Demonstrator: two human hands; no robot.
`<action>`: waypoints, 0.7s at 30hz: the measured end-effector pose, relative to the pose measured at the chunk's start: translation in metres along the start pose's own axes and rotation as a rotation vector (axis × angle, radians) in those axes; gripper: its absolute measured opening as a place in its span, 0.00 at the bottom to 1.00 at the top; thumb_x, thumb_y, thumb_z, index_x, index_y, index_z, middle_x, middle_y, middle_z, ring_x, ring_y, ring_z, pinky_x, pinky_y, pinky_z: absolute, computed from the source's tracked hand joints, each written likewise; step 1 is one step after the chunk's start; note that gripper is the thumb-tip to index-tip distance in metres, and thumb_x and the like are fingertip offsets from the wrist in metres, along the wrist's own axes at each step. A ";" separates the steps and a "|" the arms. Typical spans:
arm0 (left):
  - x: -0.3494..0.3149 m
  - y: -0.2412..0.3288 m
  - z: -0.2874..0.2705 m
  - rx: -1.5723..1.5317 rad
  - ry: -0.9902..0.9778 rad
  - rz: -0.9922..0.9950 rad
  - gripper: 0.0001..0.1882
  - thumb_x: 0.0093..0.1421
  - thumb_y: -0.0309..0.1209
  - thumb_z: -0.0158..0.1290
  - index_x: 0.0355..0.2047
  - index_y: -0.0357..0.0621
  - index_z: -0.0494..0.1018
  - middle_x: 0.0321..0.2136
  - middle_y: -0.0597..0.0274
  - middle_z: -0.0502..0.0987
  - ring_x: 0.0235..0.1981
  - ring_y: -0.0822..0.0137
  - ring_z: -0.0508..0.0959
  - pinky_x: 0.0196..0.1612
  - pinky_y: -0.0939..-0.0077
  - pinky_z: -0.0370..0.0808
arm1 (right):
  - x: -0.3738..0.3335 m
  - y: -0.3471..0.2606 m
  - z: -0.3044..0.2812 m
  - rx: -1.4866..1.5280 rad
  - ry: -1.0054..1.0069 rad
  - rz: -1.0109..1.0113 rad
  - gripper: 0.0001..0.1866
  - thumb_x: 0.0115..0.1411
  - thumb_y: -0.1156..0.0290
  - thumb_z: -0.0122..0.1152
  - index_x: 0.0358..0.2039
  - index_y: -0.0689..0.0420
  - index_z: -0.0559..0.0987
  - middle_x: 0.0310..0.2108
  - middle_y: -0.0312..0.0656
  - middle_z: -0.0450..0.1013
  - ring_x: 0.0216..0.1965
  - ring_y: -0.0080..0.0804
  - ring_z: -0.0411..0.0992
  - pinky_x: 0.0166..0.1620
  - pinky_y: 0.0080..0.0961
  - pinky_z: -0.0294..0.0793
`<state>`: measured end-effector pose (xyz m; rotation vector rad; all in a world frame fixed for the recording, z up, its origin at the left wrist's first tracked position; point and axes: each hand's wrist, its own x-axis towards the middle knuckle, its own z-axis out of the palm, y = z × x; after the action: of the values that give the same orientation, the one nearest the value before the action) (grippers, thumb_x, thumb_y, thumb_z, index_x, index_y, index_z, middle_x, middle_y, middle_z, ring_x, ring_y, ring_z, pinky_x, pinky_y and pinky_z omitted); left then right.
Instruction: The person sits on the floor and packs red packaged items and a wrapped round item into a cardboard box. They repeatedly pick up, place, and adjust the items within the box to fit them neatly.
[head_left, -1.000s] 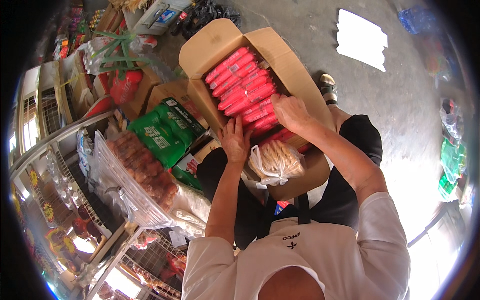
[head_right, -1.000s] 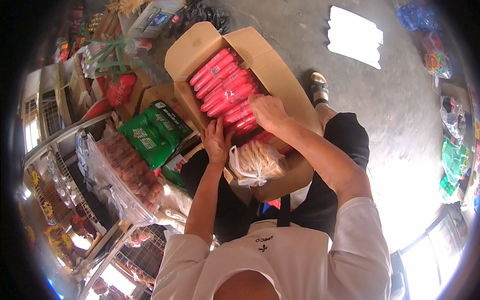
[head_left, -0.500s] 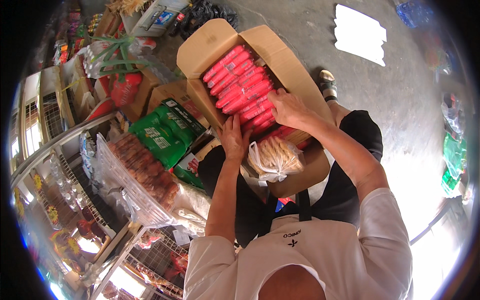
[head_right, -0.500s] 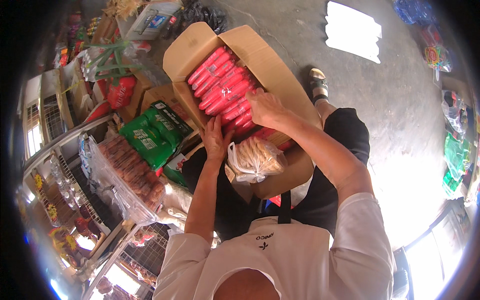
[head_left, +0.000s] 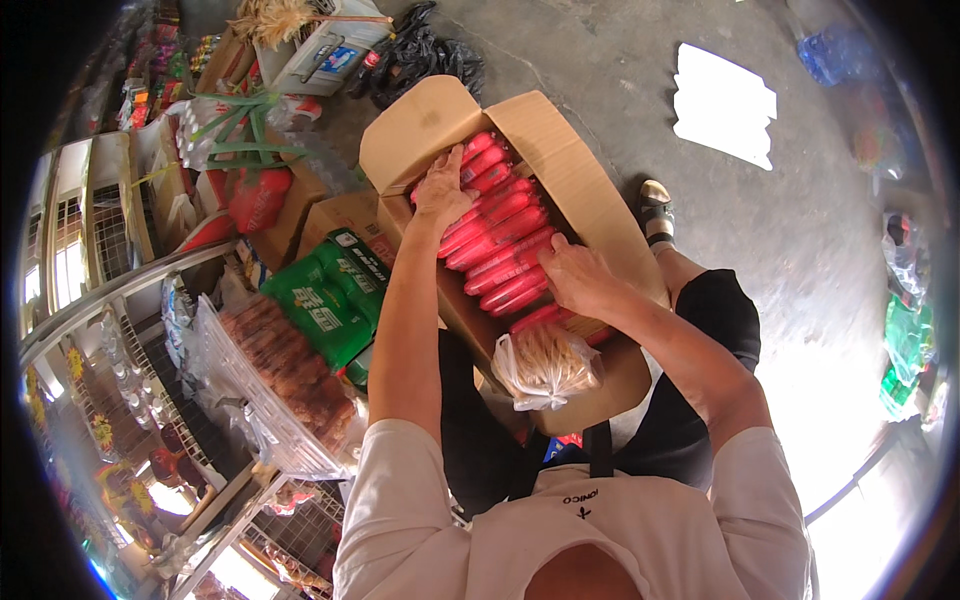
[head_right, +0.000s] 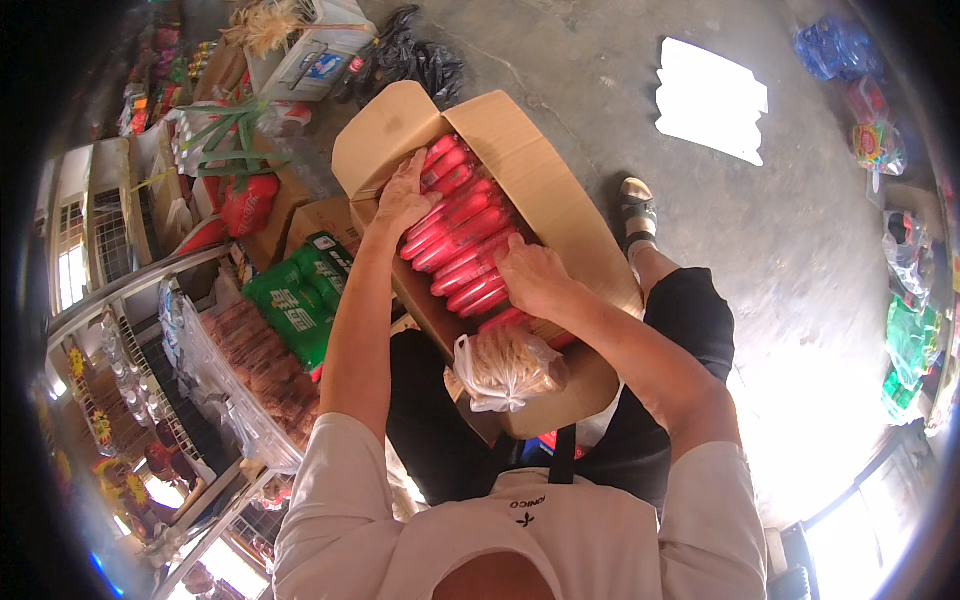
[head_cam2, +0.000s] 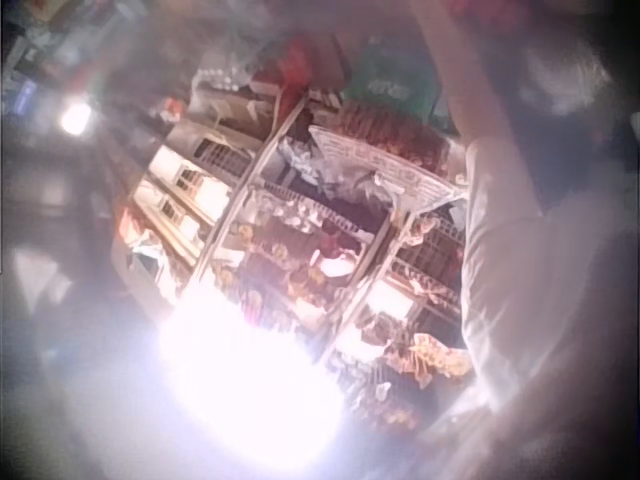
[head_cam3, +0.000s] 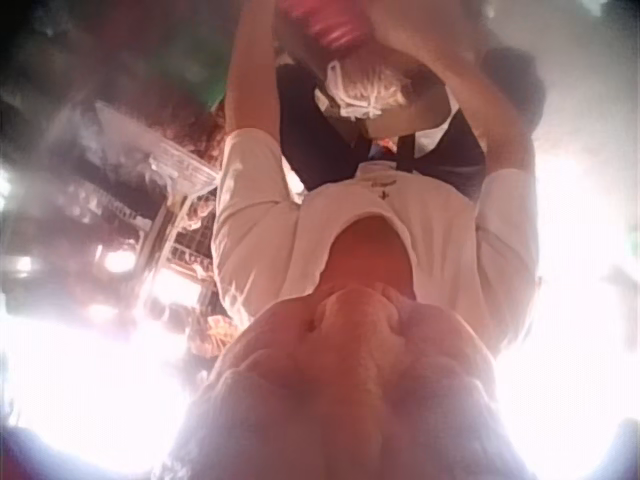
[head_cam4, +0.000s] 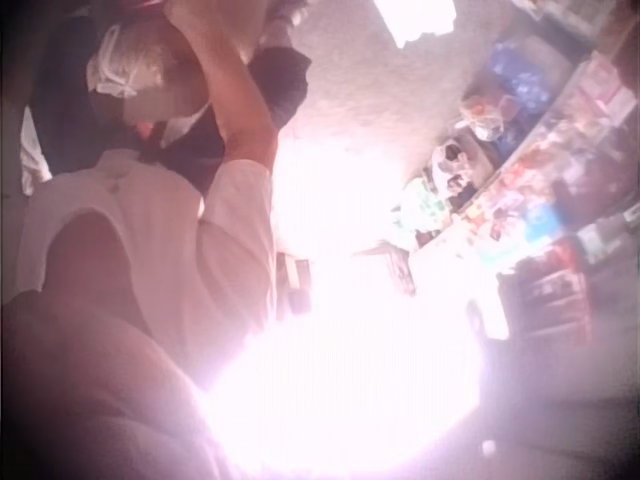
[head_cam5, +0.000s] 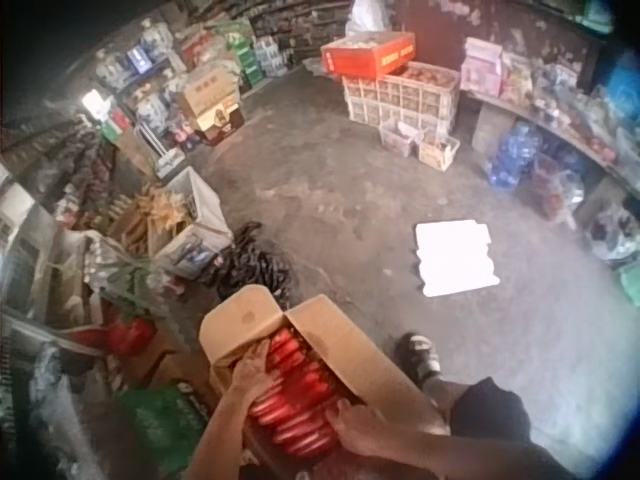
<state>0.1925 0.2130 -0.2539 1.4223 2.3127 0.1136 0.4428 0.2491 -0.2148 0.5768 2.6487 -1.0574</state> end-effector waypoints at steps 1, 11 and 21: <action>0.004 -0.002 0.000 0.006 -0.056 -0.031 0.48 0.41 0.35 0.62 0.60 0.45 0.49 0.54 0.47 0.62 0.55 0.49 0.63 0.56 0.62 0.63 | 0.001 -0.001 0.000 -0.031 -0.018 0.003 0.15 0.42 0.80 0.57 0.34 0.65 0.71 0.38 0.56 0.66 0.31 0.50 0.73 0.33 0.40 0.74; -0.005 0.006 0.001 0.251 0.034 -0.040 0.44 0.34 0.39 0.66 0.52 0.46 0.59 0.43 0.53 0.67 0.46 0.53 0.69 0.47 0.58 0.69 | -0.009 0.005 0.030 -0.066 -0.317 -0.072 0.08 0.41 0.73 0.57 0.23 0.60 0.80 0.28 0.51 0.75 0.34 0.45 0.75 0.34 0.39 0.74; -0.019 -0.005 -0.013 -0.037 0.018 0.054 0.37 0.42 0.46 0.62 0.50 0.41 0.63 0.39 0.50 0.70 0.43 0.52 0.71 0.46 0.61 0.69 | -0.004 0.007 0.028 -0.081 -0.392 -0.059 0.08 0.42 0.72 0.56 0.24 0.60 0.80 0.28 0.50 0.75 0.36 0.45 0.75 0.36 0.38 0.74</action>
<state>0.1906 0.1962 -0.2377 1.4720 2.2748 0.1841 0.4510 0.2332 -0.2375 0.2450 2.3606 -0.9595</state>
